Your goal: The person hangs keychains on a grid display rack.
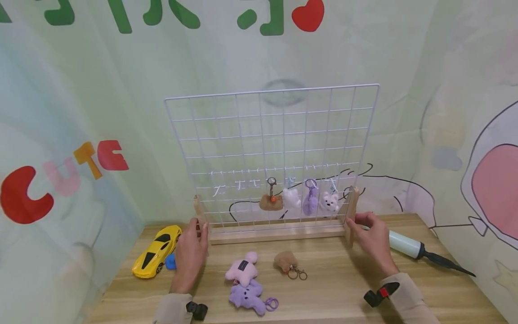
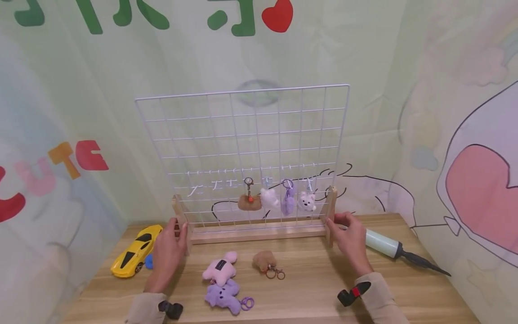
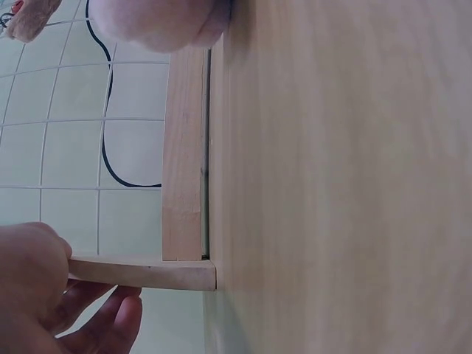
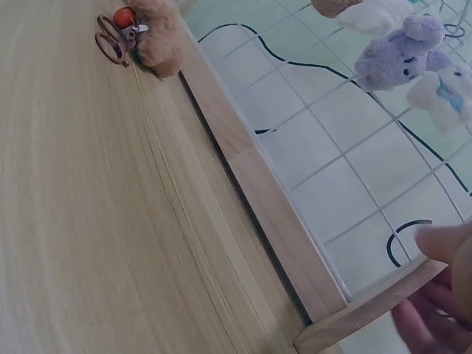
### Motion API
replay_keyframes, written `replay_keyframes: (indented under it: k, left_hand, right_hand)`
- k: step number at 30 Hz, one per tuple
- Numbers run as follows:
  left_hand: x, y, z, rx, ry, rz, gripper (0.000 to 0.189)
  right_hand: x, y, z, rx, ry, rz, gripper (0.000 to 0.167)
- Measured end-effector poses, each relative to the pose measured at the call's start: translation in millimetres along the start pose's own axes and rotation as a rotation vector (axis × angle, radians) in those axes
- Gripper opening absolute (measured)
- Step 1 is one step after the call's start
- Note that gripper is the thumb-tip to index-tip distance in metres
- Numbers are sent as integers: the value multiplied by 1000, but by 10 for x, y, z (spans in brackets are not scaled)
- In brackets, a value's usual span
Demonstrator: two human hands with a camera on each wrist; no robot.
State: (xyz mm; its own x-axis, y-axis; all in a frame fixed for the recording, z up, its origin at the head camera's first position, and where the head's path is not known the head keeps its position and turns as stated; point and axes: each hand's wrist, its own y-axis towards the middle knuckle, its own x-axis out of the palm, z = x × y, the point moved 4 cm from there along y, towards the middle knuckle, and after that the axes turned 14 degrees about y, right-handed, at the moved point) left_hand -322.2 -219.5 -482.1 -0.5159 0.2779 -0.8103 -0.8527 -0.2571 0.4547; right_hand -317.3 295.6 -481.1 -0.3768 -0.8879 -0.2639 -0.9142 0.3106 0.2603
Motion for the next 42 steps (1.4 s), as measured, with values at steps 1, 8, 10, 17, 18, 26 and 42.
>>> replay_keyframes:
  k: [1, 8, 10, 17, 18, 26, 42]
  left_hand:
    - [2, -3, -4, 0, 0, 0, 34]
    - [-8, -3, -18, -1, 0, -9, 36]
    - [-8, 0, -21, -3, -3, -16, 36]
    - [-92, 10, -16, -66, -93, 24, 38]
    - [-129, 10, -7, -85, -126, 42, 39]
    - [-396, -104, 169, -44, -258, 26, 27]
    - [-180, -775, 276, 163, -343, -750, 50]
  right_hand:
    - [3, 3, 8, 0, -3, -1, 43]
    - [12, 22, 36, -7, -22, -6, 38]
    - [12, 23, 38, -6, -27, -8, 37]
    - [33, 11, 65, -10, -13, -2, 33]
    - [36, 9, 69, -11, -12, -1, 32]
    - [34, 16, 60, -37, -17, 18, 31]
    - [32, 0, 48, -88, -33, 27, 32]
